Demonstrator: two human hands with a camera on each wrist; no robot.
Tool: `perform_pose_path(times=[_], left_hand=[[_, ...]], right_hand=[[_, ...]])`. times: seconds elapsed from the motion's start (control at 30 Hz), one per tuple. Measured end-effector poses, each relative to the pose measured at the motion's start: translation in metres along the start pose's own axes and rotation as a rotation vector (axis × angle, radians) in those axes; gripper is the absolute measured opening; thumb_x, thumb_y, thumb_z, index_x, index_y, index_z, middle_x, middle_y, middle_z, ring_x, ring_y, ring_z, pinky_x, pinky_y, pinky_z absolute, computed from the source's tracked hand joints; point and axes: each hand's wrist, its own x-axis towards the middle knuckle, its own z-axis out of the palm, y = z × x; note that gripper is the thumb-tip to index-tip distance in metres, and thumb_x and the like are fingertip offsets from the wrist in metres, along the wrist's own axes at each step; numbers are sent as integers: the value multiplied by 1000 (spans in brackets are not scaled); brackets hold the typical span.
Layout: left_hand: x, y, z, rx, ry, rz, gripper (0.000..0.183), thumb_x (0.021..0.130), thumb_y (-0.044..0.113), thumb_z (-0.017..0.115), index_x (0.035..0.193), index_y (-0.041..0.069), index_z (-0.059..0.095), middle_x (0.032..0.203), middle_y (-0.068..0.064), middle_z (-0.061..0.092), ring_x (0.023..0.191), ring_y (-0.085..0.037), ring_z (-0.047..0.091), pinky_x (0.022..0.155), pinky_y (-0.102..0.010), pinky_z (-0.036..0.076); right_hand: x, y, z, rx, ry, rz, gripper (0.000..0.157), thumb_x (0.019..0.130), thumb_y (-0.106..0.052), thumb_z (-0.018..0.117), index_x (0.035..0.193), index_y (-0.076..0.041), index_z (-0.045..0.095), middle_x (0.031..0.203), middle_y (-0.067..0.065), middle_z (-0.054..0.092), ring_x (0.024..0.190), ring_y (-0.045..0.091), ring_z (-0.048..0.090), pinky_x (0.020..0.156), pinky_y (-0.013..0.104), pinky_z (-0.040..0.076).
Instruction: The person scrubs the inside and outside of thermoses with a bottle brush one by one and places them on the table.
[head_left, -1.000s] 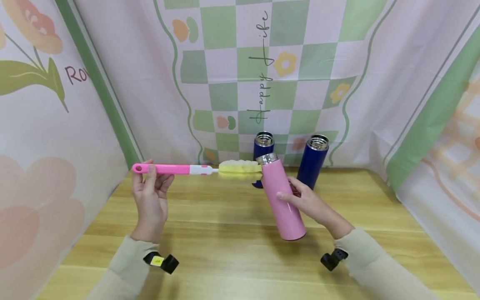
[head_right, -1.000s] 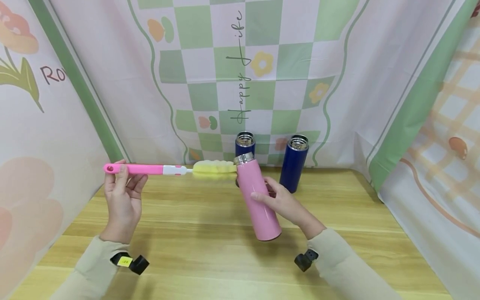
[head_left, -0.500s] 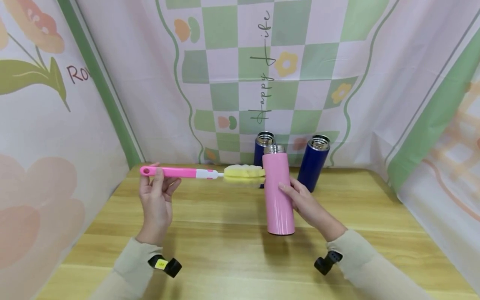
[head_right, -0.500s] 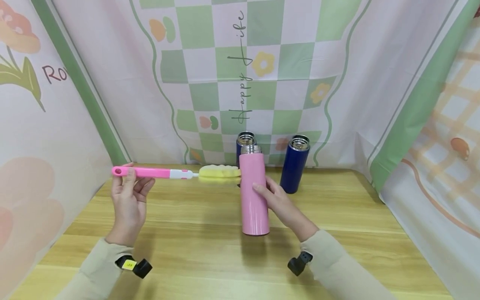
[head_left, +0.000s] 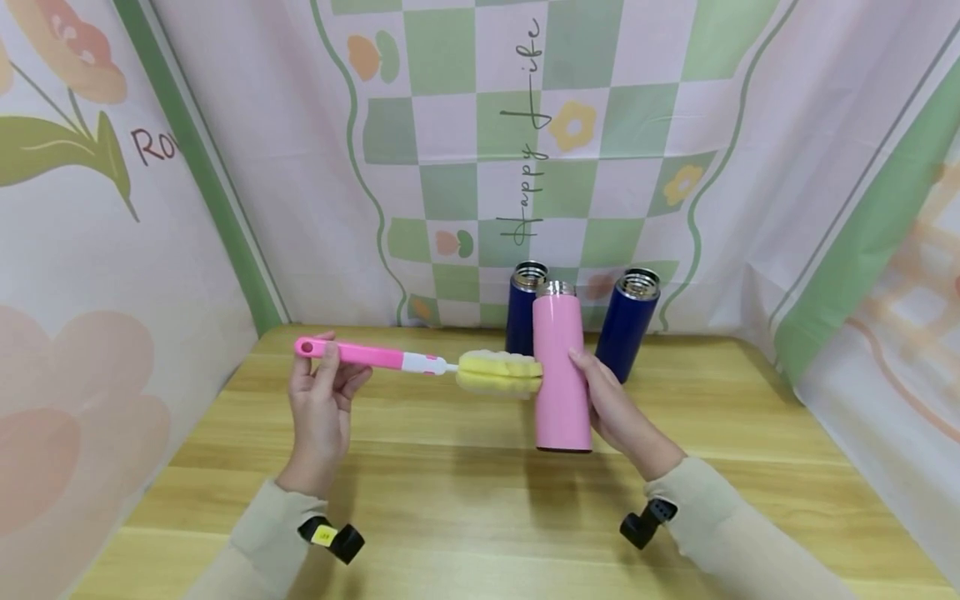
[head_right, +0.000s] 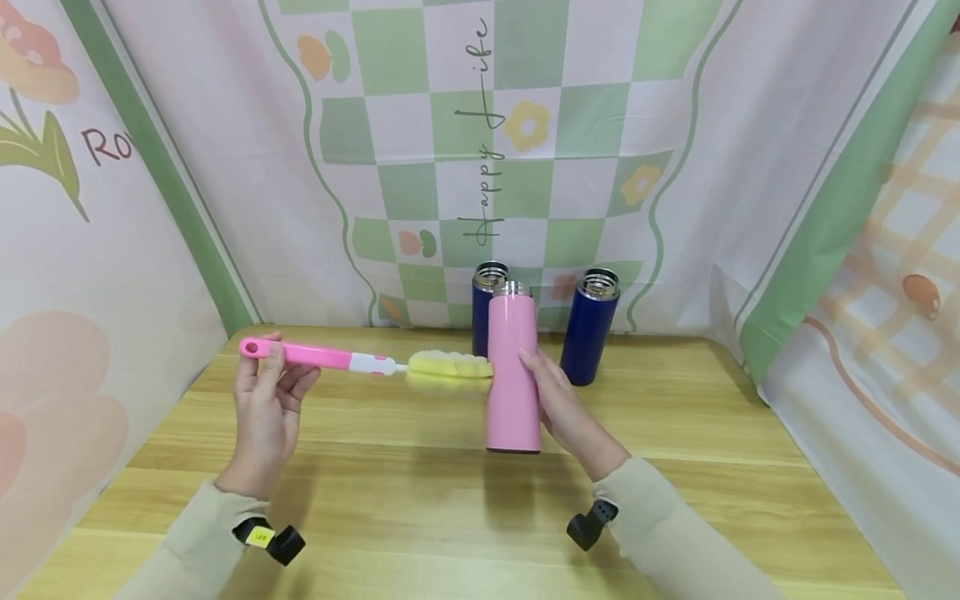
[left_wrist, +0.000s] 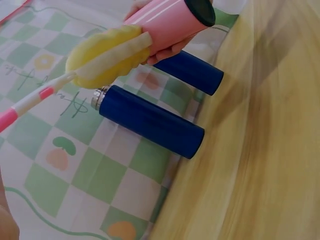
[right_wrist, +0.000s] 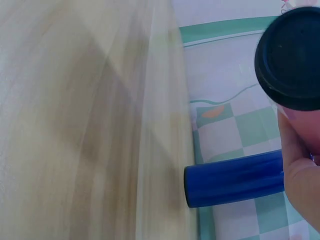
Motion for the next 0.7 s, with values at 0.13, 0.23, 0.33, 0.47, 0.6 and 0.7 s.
perform_pose_path(times=[0.13,0.23,0.33,0.47,0.6,0.7], left_hand=[[-3,-2,-2,-9,-20,-31,14,104,17,56,115,8,58,91,-8,69,76,-15,71,73,-26,63],[-5,-4,-4,-1,-29,-47,14,104,17,56,115,9,58,91,-8,69,76,-15,71,73,-27,63],[-6,-5,-5,16,-31,-57,16,105,18,55,118,8,57,92,-7,69,77,-14,71,74,-26,62],[-8,-4,-7,28,-18,-75,21,105,19,55,121,6,55,93,-7,69,77,-14,71,74,-26,62],[-9,-3,-8,32,-1,-87,22,105,20,56,122,7,55,93,-6,68,78,-14,70,74,-25,62],[-10,-2,-8,22,0,-95,21,104,21,56,121,7,56,92,-6,68,77,-14,70,74,-25,62]], right_hand=[[2,1,2,-3,49,27,57,106,-50,36,143,-6,32,106,7,61,90,16,64,81,33,57],[4,2,2,-63,72,32,65,106,-55,31,157,-16,19,127,12,52,100,19,59,89,33,52],[6,3,1,-135,76,3,65,107,-54,28,162,-27,5,153,11,28,123,25,44,105,37,38],[7,3,0,-173,54,-57,63,109,-49,28,162,-28,1,164,3,6,141,29,23,115,43,23],[6,4,1,-155,51,-60,62,109,-47,29,162,-26,4,163,4,10,139,28,26,111,37,26],[4,5,1,-140,40,-52,64,108,-42,36,162,-27,4,161,6,14,131,27,34,105,30,33]])
